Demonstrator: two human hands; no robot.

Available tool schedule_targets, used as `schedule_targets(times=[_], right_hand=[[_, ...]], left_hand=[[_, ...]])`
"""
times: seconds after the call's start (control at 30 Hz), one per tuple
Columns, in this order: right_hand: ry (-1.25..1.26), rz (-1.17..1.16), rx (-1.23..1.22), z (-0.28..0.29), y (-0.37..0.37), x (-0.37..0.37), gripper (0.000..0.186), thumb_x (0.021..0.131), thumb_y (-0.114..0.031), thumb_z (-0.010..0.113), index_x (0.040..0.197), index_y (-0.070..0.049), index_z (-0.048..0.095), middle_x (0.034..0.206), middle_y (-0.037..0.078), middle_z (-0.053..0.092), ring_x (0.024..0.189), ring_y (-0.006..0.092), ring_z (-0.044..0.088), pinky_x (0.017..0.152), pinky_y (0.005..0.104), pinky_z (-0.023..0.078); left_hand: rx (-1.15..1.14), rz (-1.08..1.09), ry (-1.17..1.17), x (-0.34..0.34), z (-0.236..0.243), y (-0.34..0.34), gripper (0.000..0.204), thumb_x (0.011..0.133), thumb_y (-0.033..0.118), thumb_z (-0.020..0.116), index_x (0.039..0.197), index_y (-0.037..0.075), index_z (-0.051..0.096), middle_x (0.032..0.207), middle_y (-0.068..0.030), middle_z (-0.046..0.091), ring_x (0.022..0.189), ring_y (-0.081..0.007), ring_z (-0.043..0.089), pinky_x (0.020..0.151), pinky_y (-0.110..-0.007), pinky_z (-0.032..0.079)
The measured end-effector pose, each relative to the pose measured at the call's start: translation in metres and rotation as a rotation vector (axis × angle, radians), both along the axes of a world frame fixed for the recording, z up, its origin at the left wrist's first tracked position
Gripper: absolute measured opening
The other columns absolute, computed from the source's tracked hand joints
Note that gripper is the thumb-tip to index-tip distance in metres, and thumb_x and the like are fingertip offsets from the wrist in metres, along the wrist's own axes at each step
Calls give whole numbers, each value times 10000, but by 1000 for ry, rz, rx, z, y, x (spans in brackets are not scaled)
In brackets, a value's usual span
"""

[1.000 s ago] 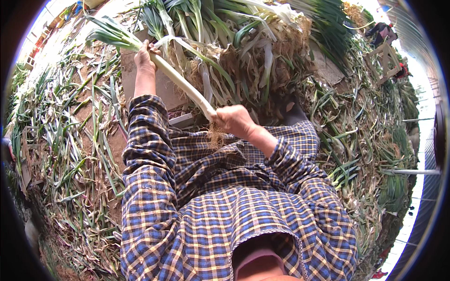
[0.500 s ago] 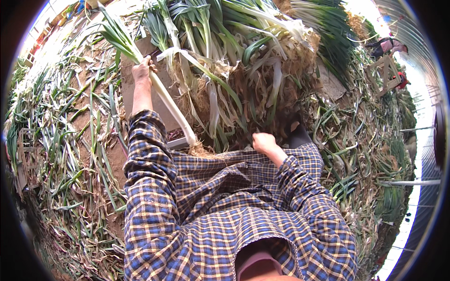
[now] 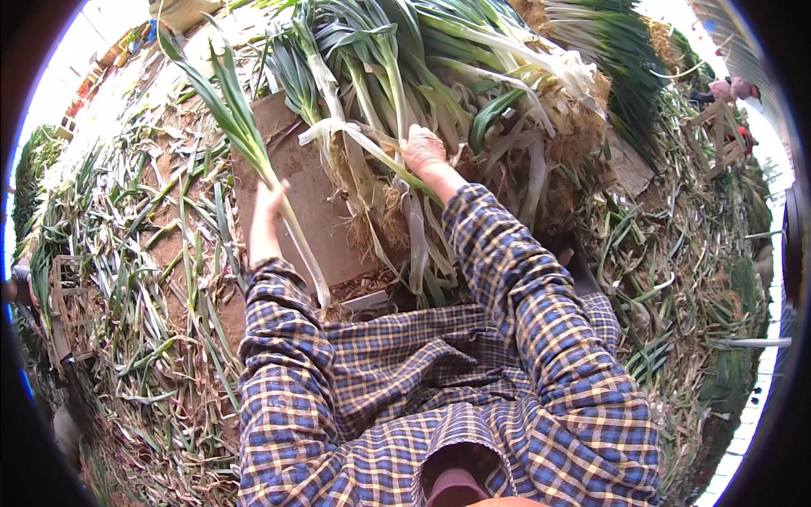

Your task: The person sits on the ground and processes a large pile of leeks. They use a knife to trim the roots and leaves, then bundle the leeks with rubber bands. The person also peels off outer layers and arranges the leeks into neat bundles.

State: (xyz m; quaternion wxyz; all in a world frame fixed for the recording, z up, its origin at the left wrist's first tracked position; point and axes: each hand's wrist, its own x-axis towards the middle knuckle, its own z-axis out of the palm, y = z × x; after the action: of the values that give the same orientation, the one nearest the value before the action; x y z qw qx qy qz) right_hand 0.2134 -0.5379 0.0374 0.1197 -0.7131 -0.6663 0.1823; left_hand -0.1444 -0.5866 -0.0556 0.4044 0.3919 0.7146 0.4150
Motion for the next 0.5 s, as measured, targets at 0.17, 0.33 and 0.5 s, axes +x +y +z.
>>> schedule_targets(times=[0.17, 0.33, 0.5], right_hand=[[-117, -151, -139, -2, 20, -21, 430, 857, -396, 652, 1137, -70, 645, 1126, 112, 688, 1073, 257, 663, 865, 418, 530], [-21, -2, -312, 8, 31, -1, 474, 726, -428, 677, 1055, -91, 720, 1130, 127, 686, 1057, 253, 663, 866, 370, 522], [263, 180, -48, 20, -11, 24, 423, 718, -469, 680, 771, -51, 646, 740, 158, 640, 692, 275, 599, 615, 429, 455]], left_hand=[[-313, -98, 240, -7, -66, -7, 656, 685, 251, 776, 1226, -37, 540, 1029, -187, 666, 955, -314, 648, 840, -392, 519], [-324, -102, 601, 18, -19, -1, 574, 729, 286, 730, 1182, -29, 572, 935, -140, 671, 840, -249, 648, 764, -373, 527], [21, -154, 166, 72, 47, 8, 596, 802, 330, 709, 1277, 31, 509, 1065, -126, 645, 987, -253, 623, 862, -364, 510]])
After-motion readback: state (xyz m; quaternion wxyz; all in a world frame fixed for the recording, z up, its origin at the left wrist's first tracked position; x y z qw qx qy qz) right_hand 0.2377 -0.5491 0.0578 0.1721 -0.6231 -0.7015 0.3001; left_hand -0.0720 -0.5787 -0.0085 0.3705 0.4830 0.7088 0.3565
